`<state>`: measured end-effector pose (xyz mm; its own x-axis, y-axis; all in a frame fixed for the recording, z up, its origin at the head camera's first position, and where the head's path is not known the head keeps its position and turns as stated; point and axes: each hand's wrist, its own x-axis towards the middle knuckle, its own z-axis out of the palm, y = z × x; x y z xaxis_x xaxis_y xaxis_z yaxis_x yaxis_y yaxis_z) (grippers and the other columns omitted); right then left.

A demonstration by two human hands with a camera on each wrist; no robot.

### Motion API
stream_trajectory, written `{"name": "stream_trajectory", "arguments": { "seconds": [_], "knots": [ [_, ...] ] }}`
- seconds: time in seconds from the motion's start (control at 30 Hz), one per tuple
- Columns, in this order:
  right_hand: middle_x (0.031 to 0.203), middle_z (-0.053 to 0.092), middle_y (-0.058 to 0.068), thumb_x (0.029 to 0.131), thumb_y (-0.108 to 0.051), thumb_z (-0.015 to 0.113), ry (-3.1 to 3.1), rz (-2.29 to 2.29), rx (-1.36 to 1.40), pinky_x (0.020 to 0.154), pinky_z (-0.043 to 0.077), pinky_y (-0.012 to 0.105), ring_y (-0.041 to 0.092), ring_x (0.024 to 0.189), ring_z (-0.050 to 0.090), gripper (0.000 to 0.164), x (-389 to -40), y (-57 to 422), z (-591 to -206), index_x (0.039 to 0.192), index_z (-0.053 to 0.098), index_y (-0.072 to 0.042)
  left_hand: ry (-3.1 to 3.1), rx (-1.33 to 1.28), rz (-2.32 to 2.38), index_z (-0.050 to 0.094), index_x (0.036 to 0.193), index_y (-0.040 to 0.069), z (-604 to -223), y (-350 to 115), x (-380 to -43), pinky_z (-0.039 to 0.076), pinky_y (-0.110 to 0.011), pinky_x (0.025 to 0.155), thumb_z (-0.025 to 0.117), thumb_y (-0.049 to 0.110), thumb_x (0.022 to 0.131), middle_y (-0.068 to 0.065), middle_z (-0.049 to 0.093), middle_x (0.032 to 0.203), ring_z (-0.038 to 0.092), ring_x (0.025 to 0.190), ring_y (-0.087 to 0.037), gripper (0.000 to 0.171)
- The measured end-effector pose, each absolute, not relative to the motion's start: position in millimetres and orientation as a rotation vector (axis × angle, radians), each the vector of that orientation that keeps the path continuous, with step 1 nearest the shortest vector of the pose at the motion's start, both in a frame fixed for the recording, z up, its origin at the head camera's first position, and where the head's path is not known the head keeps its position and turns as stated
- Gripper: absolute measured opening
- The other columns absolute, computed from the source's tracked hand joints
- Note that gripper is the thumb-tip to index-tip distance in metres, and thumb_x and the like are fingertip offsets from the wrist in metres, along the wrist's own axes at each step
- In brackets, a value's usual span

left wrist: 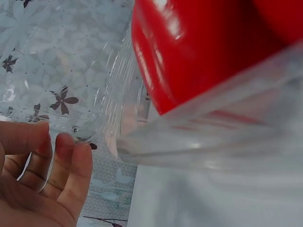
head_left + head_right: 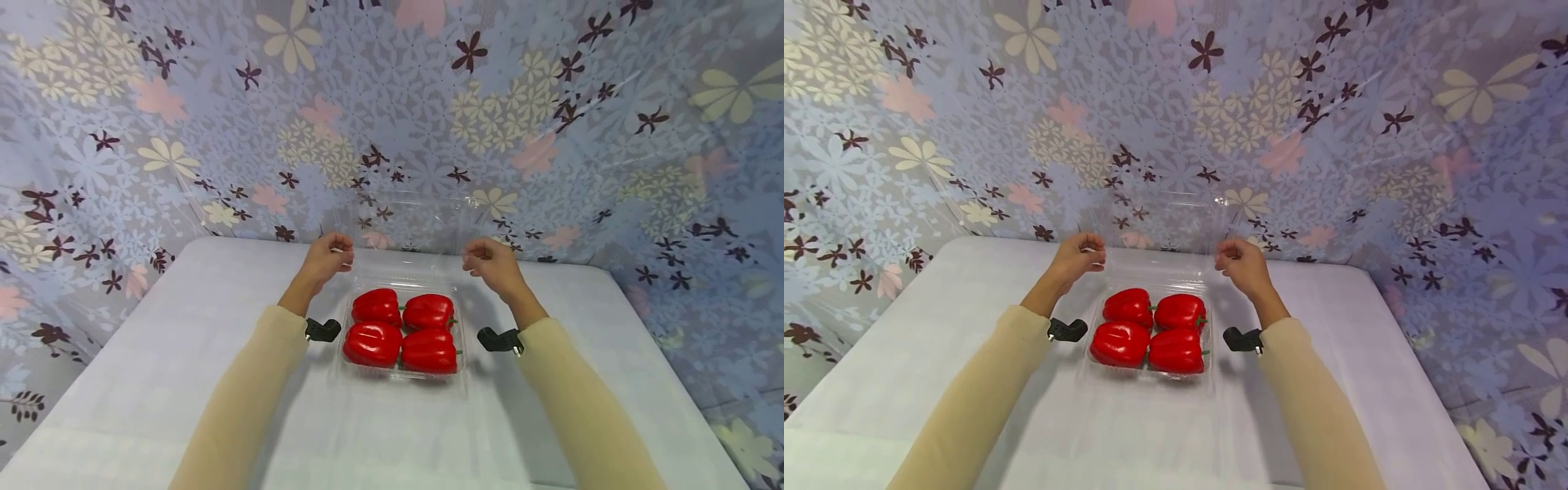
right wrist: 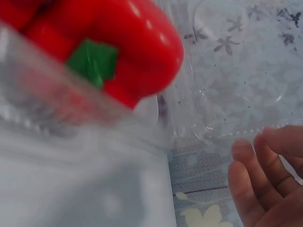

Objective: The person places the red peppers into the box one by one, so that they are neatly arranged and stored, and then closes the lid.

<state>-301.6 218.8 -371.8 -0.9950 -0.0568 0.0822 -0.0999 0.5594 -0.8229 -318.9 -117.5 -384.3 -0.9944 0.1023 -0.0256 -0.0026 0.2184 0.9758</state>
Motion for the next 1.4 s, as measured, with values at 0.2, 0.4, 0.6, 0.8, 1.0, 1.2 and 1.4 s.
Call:
{"name": "stream_trajectory", "arguments": {
  "seconds": [0.2, 0.4, 0.6, 0.8, 1.0, 1.2, 1.4],
  "knots": [
    [0.114, 0.065, 0.019, 0.100, -0.013, 0.055, -2.716, 1.444, 0.138, 0.080, 0.058, 0.026, 0.020, 0.095, 0.069, 0.029, -303, 216, -370, 0.123, 0.059, 0.002, 2.492, 0.110, 1.839, 0.055, 0.129, -0.001, -380, -119, -317, 0.059, -0.036, 0.089, 0.053, 0.009, 0.100, -0.015, 0.058, 0.121, 0.060, 0.099, -0.021, 0.031],
    [0.128, 0.062, 0.024, 0.105, -0.032, 0.045, -2.783, 1.472, 0.103, 0.096, 0.056, 0.045, 0.037, 0.114, 0.065, 0.043, -302, 217, -359, 0.133, 0.055, -0.001, 2.538, 0.195, 1.796, 0.049, 0.143, 0.006, -361, -121, -312, 0.056, -0.045, 0.097, 0.049, 0.019, 0.103, -0.021, 0.055, 0.136, 0.059, 0.114, -0.032, 0.042],
    [0.142, 0.054, 0.024, 0.104, -0.056, 0.024, -2.972, 1.545, 0.025, 0.102, 0.051, 0.051, 0.042, 0.124, 0.059, 0.071, -299, 221, -337, 0.147, 0.044, -0.003, 2.529, 0.146, 1.728, 0.049, 0.143, 0.009, -344, -120, -307, 0.053, -0.046, 0.097, 0.045, 0.032, 0.104, -0.018, 0.058, 0.136, 0.058, 0.119, -0.038, 0.045],
    [0.147, 0.049, 0.026, 0.094, -0.076, 0.008, -3.167, 1.619, 0.007, 0.105, 0.049, 0.050, 0.044, 0.130, 0.054, 0.096, -302, 228, -315, 0.153, 0.035, -0.006, 2.473, 0.054, 1.631, 0.043, 0.148, 0.012, -329, -120, -307, 0.044, -0.053, 0.109, 0.038, 0.045, 0.105, -0.019, 0.056, 0.140, 0.054, 0.127, -0.041, 0.055],
    [0.147, 0.048, 0.027, 0.089, -0.081, 0.004, -3.299, 1.701, -0.048, 0.098, 0.052, 0.043, 0.041, 0.129, 0.057, 0.102, -310, 233, -299, 0.156, 0.029, -0.009, 2.364, 0.023, 1.493, 0.037, 0.152, 0.011, -311, -123, -313, 0.043, -0.051, 0.112, 0.029, 0.051, 0.104, -0.021, 0.051, 0.147, 0.053, 0.130, -0.041, 0.063],
    [0.144, 0.053, 0.025, 0.089, -0.082, 0.006, -3.310, 1.681, -0.079, 0.084, 0.053, 0.033, 0.025, 0.108, 0.070, 0.103, -312, 230, -286, 0.154, 0.033, -0.007, 2.224, -0.002, 1.474, 0.034, 0.154, 0.009, -300, -130, -315, 0.038, -0.049, 0.118, 0.026, 0.055, 0.104, -0.022, 0.046, 0.152, 0.045, 0.140, -0.040, 0.068],
    [0.143, 0.054, 0.025, 0.089, -0.082, 0.008, -3.280, 1.736, -0.081, 0.067, 0.050, 0.022, 0.017, 0.094, 0.073, 0.103, -306, 228, -282, 0.153, 0.034, -0.005, 2.201, -0.110, 1.492, 0.044, 0.146, 0.003, -297, -132, -315, 0.045, -0.047, 0.113, 0.022, 0.062, 0.102, -0.022, 0.054, 0.144, 0.054, 0.132, -0.037, 0.077]
  ]
}}
